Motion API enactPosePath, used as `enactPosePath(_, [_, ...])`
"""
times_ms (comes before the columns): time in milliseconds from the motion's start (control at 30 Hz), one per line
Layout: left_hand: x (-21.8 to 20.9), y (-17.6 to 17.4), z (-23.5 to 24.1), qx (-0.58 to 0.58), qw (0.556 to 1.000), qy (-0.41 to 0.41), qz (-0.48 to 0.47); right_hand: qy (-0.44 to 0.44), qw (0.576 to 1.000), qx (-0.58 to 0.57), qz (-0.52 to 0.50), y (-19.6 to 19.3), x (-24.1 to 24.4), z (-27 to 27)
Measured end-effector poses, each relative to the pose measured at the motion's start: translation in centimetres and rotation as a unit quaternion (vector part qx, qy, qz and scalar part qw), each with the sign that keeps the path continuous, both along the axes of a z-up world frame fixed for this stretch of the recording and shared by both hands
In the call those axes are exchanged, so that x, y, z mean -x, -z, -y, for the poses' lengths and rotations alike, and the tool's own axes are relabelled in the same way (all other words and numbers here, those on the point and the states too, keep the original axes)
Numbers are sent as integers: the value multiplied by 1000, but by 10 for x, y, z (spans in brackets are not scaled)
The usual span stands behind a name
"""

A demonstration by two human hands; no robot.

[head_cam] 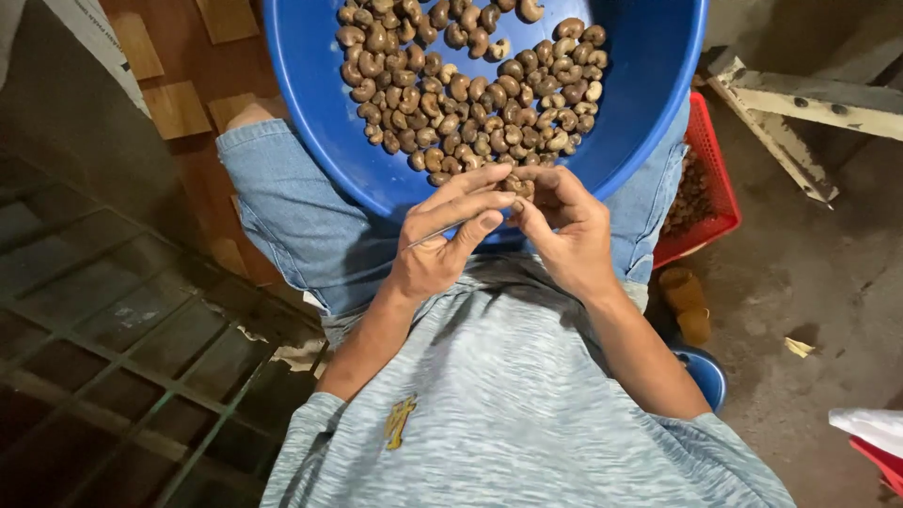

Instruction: The person sits with a blue basin of nuts on their lap and uses a small knife to peel the outer shells off individual nuts. They pick up a nut, scrape the shell with the knife, and then drop the peeled nut into a red basket on the floor.

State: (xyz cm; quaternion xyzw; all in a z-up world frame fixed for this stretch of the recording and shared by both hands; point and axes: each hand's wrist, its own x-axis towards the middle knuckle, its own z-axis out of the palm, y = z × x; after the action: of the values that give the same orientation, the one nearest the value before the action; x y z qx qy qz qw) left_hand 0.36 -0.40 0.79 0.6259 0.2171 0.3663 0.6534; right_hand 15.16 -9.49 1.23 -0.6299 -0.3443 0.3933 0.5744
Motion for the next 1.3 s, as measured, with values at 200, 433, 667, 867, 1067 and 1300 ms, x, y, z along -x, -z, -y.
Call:
enactPosePath(200, [2, 3, 1, 12, 1000, -17, -8, -6, 1000, 7, 20, -2, 0, 0])
enactPosePath(433, [0, 6, -1, 8, 999, -35, -3, -10, 999, -2, 31, -7, -3, -5])
enactPosePath(667, [-2, 6, 3, -8, 1000, -27, -1, 22, 995, -1, -97, 6, 0, 1])
enactPosePath(867, [-3, 9, 6, 3, 999, -34, 11, 48, 979, -7, -198, 3, -2, -1])
enactPosePath(1067, [0, 2, 2, -16, 1000, -26, 0, 32, 979, -14, -199, 7, -2, 3])
enactPosePath(1300, [4, 5, 3, -21, 999, -25, -11, 35, 987, -15, -159, 2, 0, 1])
